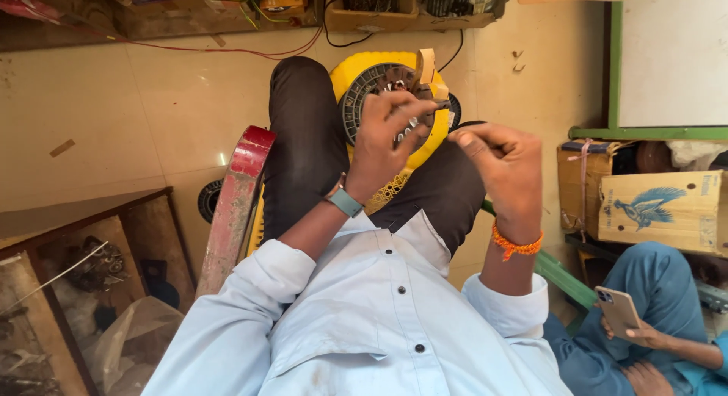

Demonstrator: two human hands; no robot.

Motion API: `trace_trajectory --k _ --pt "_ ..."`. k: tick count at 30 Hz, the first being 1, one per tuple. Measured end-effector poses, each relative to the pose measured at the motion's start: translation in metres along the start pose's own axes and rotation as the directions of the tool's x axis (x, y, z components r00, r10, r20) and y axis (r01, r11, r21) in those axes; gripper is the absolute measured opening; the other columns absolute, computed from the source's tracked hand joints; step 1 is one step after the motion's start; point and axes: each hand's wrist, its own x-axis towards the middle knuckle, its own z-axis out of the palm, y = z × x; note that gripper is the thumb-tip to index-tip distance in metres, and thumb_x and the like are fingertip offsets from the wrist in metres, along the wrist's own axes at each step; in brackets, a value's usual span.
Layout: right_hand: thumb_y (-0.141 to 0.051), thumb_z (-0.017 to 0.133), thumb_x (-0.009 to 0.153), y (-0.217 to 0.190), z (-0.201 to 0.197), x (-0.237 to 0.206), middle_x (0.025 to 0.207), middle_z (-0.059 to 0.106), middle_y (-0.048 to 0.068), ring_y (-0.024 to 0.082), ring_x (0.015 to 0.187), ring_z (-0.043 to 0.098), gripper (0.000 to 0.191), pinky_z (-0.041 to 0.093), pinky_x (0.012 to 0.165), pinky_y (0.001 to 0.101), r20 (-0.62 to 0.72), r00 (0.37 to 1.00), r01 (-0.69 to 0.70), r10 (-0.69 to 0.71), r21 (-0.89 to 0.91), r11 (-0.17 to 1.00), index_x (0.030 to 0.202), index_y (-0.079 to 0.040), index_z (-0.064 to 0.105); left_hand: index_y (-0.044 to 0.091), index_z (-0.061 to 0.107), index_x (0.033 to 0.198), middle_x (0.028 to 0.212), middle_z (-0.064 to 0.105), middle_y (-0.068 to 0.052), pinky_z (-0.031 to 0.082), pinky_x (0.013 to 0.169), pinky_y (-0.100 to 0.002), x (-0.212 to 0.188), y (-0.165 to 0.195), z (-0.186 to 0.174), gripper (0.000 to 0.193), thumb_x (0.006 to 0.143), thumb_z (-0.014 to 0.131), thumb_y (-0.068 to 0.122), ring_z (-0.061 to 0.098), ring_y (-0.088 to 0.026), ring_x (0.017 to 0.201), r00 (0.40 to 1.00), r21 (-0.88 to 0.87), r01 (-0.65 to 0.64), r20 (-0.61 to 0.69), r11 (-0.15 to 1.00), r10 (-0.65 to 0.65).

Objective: The person sits in a chair with an electric motor stator on their lap and inserts thin wooden wedges into the stator slots by hand, pressing each wedge into place and working around the stator slot by slot.

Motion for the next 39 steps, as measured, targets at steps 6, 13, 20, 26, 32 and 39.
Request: trace_trajectory --k 6,13,20,26,32,39 --pt "-0.010 0.073 0.101 -0.016 -0.001 0.016 0.079 0.066 -0.003 0.000 0.067 0.047 0.013 0.034 0.056 0.0184 0.099 0.994 0.066 -0.054 -0.130 0.989 0.106 0.000 0.079 0.012 0.072 0.101 0.112 0.066 -0.003 0.048 0.093 -0.038 0.000 -0.004 0.008 0.018 0.087 0.082 0.008 0.055 -0.025 0.105 0.989 0.001 0.015 -0.146 1.000 -0.014" --pt "-0.003 0.071 0.105 -0.025 -0.024 0.044 0.097 0.076 0.004 0.000 0.074 0.056 0.010 0.042 0.062 0.0156 0.115 0.979 0.183 -0.170 -0.111 0.977 0.110 0.005 0.075 0.006 0.069 0.104 0.106 0.072 -0.006 0.058 0.089 -0.033 0.016 -0.017 0.019 0.015 0.092 0.077 0.005 0.073 -0.023 0.100 0.977 -0.111 -0.026 -0.213 0.994 0.002" --pt "-0.005 0.072 0.104 -0.025 -0.020 0.034 0.098 0.076 0.005 0.002 0.082 0.063 0.011 0.049 0.070 0.0180 0.197 0.952 0.272 -0.236 -0.185 0.944 0.111 0.003 0.076 0.007 0.068 0.100 0.102 0.072 -0.007 0.059 0.085 -0.034 0.007 -0.024 0.019 0.016 0.088 0.077 0.005 0.073 -0.024 0.095 0.963 -0.024 -0.023 -0.268 0.999 0.016" --pt "-0.008 0.079 0.097 -0.021 0.007 0.090 0.064 0.057 0.007 0.008 0.057 0.043 0.010 0.032 0.053 0.0272 0.229 0.916 0.400 -0.329 -0.474 0.784 0.105 -0.003 0.082 0.005 0.070 0.098 0.095 0.074 -0.007 0.058 0.075 -0.031 0.002 -0.040 0.016 0.011 0.089 0.076 0.005 0.073 -0.020 0.084 0.908 -0.100 0.210 -0.350 0.973 -0.232" --pt "-0.011 0.080 0.102 0.003 0.026 0.166 0.071 0.062 -0.006 0.001 0.063 0.048 0.013 0.040 0.055 0.0230 0.240 0.904 0.422 -0.354 -0.367 0.829 0.099 0.001 0.075 0.005 0.070 0.094 0.090 0.074 -0.007 0.057 0.071 -0.031 0.007 -0.043 0.016 0.010 0.088 0.076 0.011 0.073 -0.018 0.077 0.888 -0.094 0.282 -0.351 0.955 -0.296" --pt "-0.010 0.075 0.100 0.043 0.017 0.149 0.073 0.058 -0.009 0.000 0.061 0.043 0.011 0.033 0.053 0.0207 0.185 0.982 0.054 -0.045 -0.047 0.997 0.097 0.000 0.074 0.005 0.072 0.089 0.080 0.075 -0.005 0.055 0.065 -0.029 0.019 -0.041 0.013 0.012 0.087 0.073 0.017 0.070 -0.015 0.066 0.857 -0.131 0.432 -0.248 0.892 -0.452"
